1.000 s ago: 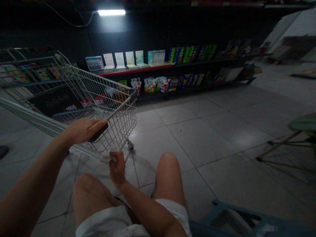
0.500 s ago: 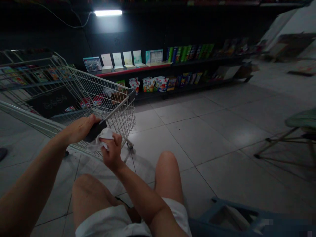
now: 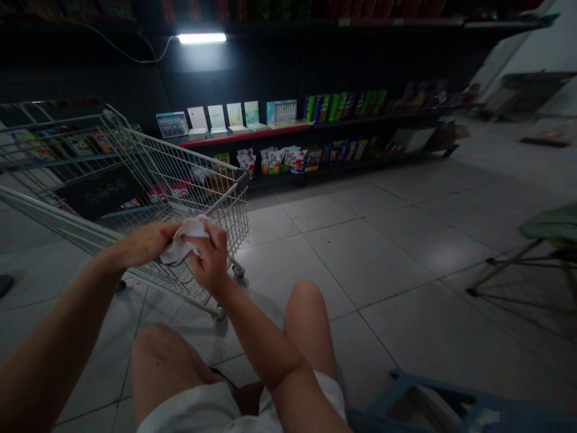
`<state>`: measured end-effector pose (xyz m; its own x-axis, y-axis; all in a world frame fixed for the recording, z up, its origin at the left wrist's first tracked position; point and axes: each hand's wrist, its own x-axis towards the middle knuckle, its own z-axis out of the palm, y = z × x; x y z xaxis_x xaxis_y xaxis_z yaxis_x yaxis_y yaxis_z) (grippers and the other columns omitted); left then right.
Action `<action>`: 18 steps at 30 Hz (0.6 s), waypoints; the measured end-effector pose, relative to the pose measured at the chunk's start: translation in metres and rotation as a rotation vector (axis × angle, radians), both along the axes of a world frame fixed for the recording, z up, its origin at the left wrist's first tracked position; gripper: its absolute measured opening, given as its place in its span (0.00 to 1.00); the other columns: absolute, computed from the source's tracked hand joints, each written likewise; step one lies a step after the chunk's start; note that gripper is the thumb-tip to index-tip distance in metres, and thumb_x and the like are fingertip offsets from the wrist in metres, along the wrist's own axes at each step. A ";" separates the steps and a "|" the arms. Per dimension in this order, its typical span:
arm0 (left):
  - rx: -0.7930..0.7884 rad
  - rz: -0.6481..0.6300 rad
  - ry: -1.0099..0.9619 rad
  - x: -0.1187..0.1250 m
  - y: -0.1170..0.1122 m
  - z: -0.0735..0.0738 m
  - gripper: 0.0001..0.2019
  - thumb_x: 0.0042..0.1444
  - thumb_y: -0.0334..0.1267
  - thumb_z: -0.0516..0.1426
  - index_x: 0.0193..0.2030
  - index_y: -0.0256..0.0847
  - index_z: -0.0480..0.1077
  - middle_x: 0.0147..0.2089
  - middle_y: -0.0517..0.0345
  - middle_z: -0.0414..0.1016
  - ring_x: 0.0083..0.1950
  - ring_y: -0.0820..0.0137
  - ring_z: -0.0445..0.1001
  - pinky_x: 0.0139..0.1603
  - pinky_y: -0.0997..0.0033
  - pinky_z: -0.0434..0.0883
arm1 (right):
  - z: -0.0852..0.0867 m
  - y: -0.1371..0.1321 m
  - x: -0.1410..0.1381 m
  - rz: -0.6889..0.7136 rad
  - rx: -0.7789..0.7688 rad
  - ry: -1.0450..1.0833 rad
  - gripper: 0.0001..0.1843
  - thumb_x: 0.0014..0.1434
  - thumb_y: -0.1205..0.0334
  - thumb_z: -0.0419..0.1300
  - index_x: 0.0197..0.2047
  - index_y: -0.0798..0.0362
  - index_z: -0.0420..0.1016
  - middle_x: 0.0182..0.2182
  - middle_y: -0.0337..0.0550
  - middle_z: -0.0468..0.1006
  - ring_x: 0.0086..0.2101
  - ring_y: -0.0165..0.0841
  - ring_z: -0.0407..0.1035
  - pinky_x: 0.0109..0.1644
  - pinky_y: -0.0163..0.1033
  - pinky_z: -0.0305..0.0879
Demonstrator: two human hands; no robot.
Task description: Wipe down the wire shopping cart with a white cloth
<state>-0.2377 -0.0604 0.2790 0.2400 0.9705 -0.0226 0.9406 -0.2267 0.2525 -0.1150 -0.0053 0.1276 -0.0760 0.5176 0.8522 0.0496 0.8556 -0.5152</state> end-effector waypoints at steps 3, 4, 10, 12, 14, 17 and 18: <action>0.024 0.052 0.151 0.009 -0.003 -0.001 0.37 0.58 0.69 0.33 0.38 0.38 0.68 0.33 0.49 0.75 0.34 0.62 0.72 0.32 0.67 0.60 | 0.038 0.072 -0.001 0.008 0.029 -0.068 0.15 0.60 0.65 0.51 0.44 0.48 0.76 0.47 0.44 0.71 0.54 0.38 0.64 0.64 0.49 0.58; 0.029 0.080 0.207 0.012 -0.003 -0.001 0.36 0.57 0.69 0.36 0.37 0.39 0.68 0.32 0.49 0.74 0.32 0.62 0.72 0.31 0.67 0.59 | 0.048 0.096 -0.002 0.006 0.022 -0.095 0.15 0.59 0.66 0.50 0.43 0.49 0.77 0.45 0.44 0.72 0.52 0.37 0.65 0.64 0.48 0.58; 0.074 0.141 0.379 0.021 -0.004 -0.003 0.28 0.58 0.66 0.46 0.36 0.41 0.67 0.28 0.52 0.73 0.29 0.64 0.70 0.28 0.67 0.55 | 0.078 0.159 0.010 0.078 0.007 -0.448 0.14 0.56 0.68 0.53 0.38 0.52 0.80 0.37 0.39 0.75 0.41 0.32 0.69 0.50 0.37 0.63; 0.068 0.124 0.369 0.019 -0.008 -0.004 0.22 0.60 0.59 0.48 0.36 0.41 0.67 0.28 0.53 0.74 0.29 0.64 0.70 0.29 0.67 0.55 | 0.082 0.150 0.015 0.101 0.044 -0.556 0.13 0.56 0.68 0.54 0.37 0.52 0.80 0.35 0.39 0.75 0.39 0.31 0.69 0.47 0.36 0.62; 0.045 0.100 0.324 0.015 -0.015 -0.002 0.18 0.60 0.53 0.49 0.35 0.41 0.67 0.28 0.55 0.73 0.29 0.66 0.69 0.30 0.67 0.57 | 0.085 0.136 0.019 0.095 0.061 -0.591 0.12 0.56 0.67 0.54 0.37 0.52 0.80 0.34 0.38 0.75 0.38 0.30 0.69 0.45 0.35 0.61; -0.008 0.061 0.225 0.012 -0.033 0.001 0.15 0.60 0.49 0.49 0.33 0.41 0.66 0.26 0.57 0.71 0.27 0.69 0.67 0.30 0.68 0.58 | 0.085 0.112 0.026 0.086 0.070 -0.577 0.12 0.57 0.66 0.54 0.36 0.53 0.80 0.32 0.38 0.74 0.37 0.30 0.68 0.44 0.36 0.60; -0.027 0.048 0.192 0.010 -0.040 0.002 0.15 0.60 0.49 0.49 0.33 0.41 0.66 0.26 0.57 0.71 0.27 0.69 0.67 0.29 0.69 0.58 | 0.084 0.104 0.028 0.085 0.077 -0.566 0.11 0.58 0.66 0.54 0.36 0.53 0.79 0.32 0.38 0.73 0.36 0.30 0.68 0.44 0.36 0.60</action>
